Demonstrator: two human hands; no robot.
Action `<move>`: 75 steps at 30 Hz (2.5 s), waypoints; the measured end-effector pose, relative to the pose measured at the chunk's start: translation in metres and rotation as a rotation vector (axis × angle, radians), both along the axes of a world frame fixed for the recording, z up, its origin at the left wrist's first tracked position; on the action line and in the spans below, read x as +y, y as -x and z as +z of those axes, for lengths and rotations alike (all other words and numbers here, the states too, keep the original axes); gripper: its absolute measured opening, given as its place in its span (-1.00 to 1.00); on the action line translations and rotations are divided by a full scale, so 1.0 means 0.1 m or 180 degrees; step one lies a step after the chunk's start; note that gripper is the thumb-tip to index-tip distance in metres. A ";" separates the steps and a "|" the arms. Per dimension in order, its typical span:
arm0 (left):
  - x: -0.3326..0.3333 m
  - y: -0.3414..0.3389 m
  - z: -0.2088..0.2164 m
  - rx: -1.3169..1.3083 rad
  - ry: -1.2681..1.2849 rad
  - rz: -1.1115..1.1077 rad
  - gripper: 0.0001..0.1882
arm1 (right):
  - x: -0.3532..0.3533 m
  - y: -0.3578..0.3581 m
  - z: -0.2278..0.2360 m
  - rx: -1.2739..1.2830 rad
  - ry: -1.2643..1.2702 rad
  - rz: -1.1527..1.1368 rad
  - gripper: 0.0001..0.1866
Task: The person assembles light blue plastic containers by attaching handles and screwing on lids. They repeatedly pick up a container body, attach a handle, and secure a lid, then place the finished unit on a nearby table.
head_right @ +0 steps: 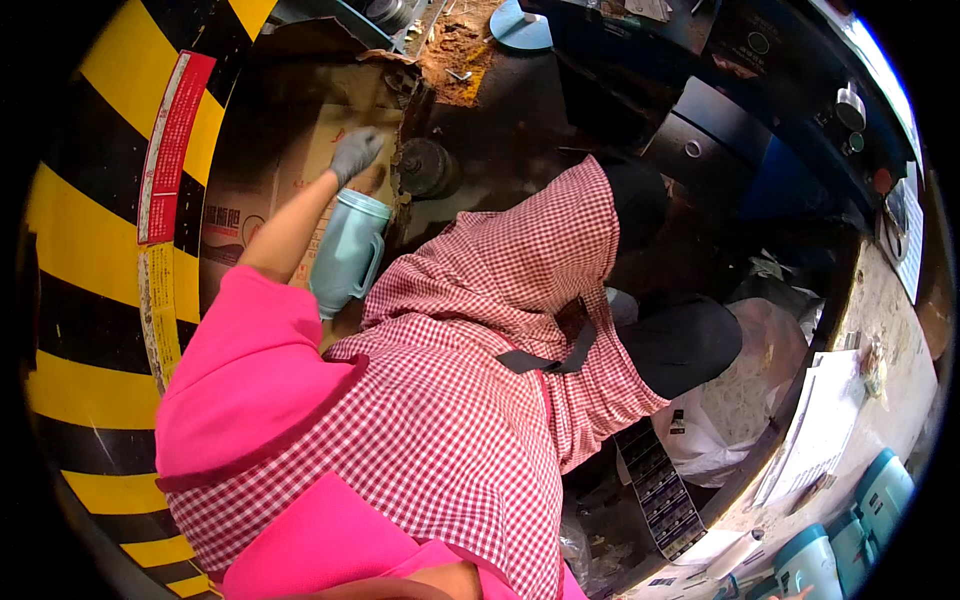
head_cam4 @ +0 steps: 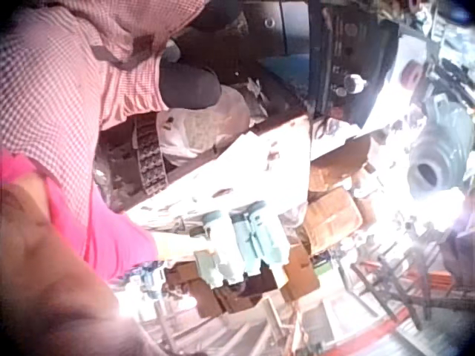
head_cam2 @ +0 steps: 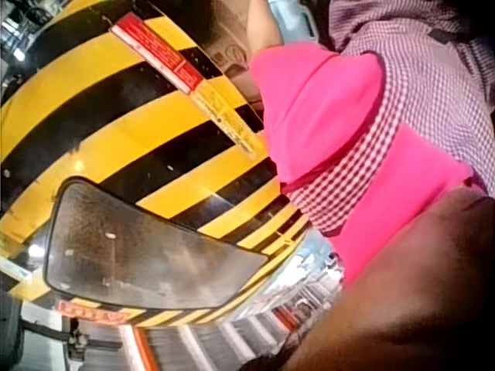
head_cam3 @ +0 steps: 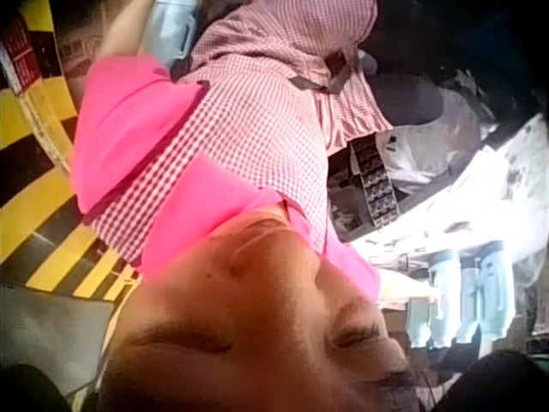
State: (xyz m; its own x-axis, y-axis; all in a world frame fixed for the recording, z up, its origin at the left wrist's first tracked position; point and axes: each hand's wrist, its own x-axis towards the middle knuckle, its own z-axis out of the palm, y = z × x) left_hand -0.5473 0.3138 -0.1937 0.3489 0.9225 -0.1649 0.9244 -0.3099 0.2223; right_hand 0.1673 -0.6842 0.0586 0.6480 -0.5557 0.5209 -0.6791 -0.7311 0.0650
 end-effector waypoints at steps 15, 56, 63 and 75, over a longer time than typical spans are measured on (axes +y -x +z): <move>-0.33 0.03 0.53 0.2083 -0.0305 -0.0532 -0.31 | 5.02 2.24 -0.56 0.0419 -0.3340 0.4868 -0.91; -1.26 -2.18 1.77 -0.5308 0.1394 -0.0705 -0.82 | 5.15 3.55 -1.09 0.0356 -0.8769 0.4120 -0.14; -1.20 -2.66 1.81 -0.4038 0.1962 -0.1233 -0.71 | 5.34 3.82 -1.24 0.1943 -0.7973 0.3574 -0.26; -1.67 -2.98 1.81 -0.3441 0.2966 -0.2028 -0.56 | 5.41 3.96 -1.45 0.3366 -0.7177 0.3299 -0.46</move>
